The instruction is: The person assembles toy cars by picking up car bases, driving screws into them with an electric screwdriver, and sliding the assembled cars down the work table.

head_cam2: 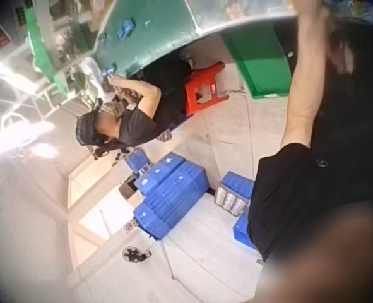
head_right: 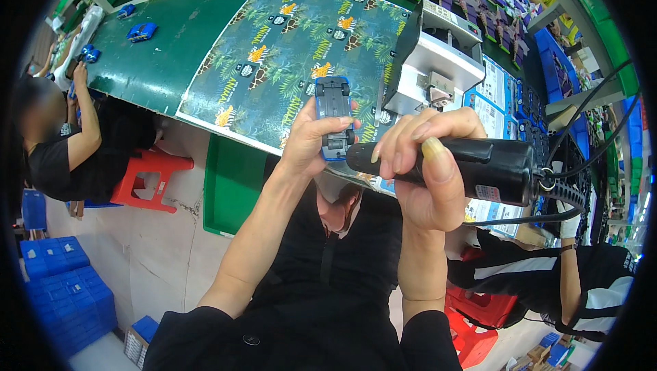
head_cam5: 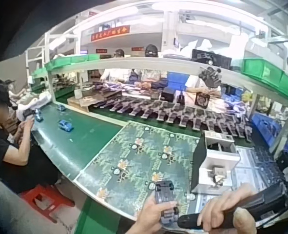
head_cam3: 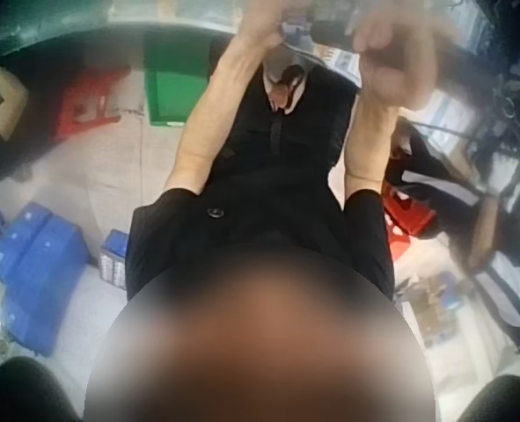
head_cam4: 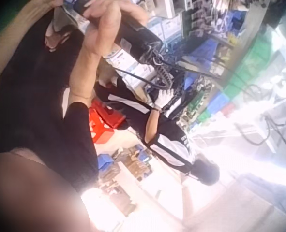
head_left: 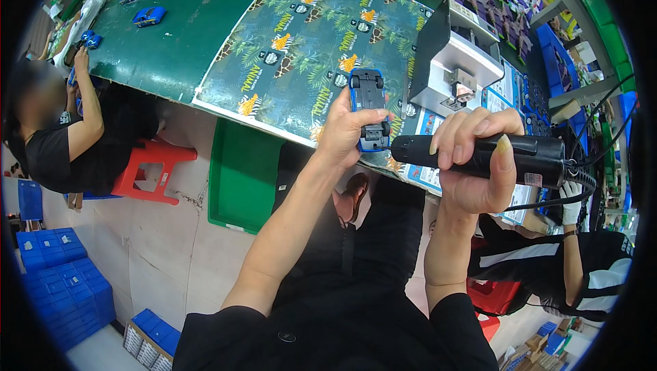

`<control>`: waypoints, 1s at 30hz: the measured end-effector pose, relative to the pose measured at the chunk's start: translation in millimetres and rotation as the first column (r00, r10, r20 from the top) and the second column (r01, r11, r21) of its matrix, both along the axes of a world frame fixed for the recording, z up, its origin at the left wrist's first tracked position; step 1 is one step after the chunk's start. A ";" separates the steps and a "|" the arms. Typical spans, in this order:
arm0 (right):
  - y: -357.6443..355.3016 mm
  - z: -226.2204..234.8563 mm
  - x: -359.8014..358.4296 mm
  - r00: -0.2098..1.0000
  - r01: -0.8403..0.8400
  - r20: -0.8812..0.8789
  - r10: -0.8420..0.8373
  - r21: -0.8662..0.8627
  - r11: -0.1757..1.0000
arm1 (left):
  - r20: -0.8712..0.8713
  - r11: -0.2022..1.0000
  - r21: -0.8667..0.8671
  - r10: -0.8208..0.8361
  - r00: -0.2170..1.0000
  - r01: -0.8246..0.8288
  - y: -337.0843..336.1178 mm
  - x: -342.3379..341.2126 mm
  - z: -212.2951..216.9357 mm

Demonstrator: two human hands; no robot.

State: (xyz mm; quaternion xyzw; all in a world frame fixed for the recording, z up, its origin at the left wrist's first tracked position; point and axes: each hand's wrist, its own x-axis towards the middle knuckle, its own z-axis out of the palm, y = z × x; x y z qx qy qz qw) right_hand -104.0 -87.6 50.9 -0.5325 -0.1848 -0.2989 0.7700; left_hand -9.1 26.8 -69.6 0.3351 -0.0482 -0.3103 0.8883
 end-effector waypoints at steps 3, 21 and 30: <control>6.1 -1.4 2.3 0.999 0.020 -0.051 -0.020 0.015 1.000 | -0.001 1.000 0.012 -0.004 1.000 0.004 0.6 0.5 0.9; 0.0 -12.1 16.2 0.976 -0.194 -0.098 0.196 0.035 0.980 | -0.072 0.993 0.101 -0.058 0.996 0.066 -4.1 4.2 8.4; -1.8 -13.3 9.3 0.994 -0.088 -0.071 0.083 -0.070 0.994 | -0.108 0.996 -0.002 -0.088 0.990 0.088 -4.0 6.0 7.2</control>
